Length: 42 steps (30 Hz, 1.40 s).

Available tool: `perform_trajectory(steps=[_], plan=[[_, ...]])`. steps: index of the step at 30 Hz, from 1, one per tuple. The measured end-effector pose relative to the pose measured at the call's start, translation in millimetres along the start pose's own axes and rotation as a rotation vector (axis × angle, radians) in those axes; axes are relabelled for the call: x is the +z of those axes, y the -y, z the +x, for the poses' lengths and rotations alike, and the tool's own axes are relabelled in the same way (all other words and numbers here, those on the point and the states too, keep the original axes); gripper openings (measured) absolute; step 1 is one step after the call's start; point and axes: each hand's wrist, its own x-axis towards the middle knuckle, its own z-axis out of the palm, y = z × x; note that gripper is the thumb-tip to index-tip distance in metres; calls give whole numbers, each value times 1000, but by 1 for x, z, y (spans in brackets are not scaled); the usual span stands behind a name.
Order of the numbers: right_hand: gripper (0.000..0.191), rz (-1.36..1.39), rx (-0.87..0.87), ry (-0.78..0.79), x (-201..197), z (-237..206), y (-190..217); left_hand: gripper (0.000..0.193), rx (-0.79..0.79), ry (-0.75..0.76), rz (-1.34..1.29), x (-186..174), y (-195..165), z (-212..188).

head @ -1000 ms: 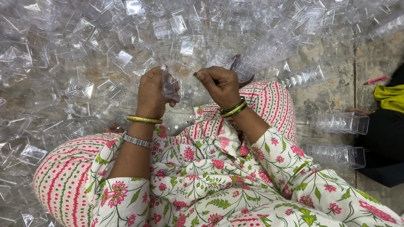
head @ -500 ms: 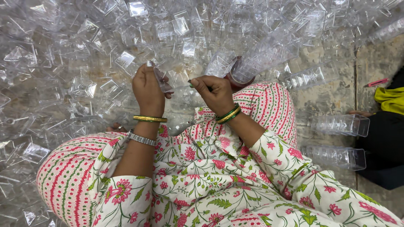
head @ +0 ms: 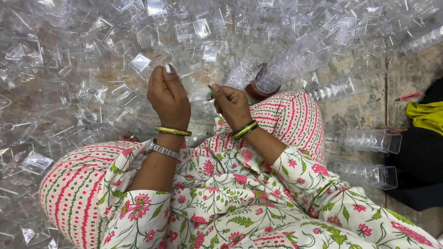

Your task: The person sits on the floor among piles of clear plastic boxes and marks each box with a green marker, handling the boxes one at a time and setting marked boxes aside while other workers handle boxes nearby.

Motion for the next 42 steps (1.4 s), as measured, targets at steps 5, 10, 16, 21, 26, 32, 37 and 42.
perform_trajectory(steps=[5, 10, 16, 21, 26, 32, 37, 42], plan=[[52, 5, -4, 87, 4, -8, 12, 32, -211, -41, -87, 4, 10, 6], [53, 44, 39, 76, 8, -16, 25, 34, 86, -39, 164, 3, 10, 0], [47, 296, 114, 16, -6, -10, 29, 36, 117, 21, 155, 3, 2, 3], [18, 200, -133, -130, -21, 5, 34, 38, 121, 178, 80, 5, -3, 0], [31, -83, -501, 45, -21, 6, 36, 41, 122, 332, 60, 7, 0, -4], [23, 62, -274, 3, -22, 16, 15, 47, -264, 507, -477, 7, 0, -8], [15, 133, -199, -86, -29, 17, 5, 48, -531, 610, -721, 4, -4, 0], [16, 180, -242, -24, -32, 16, 11, 17, -468, 736, -722, -1, -5, 6]])
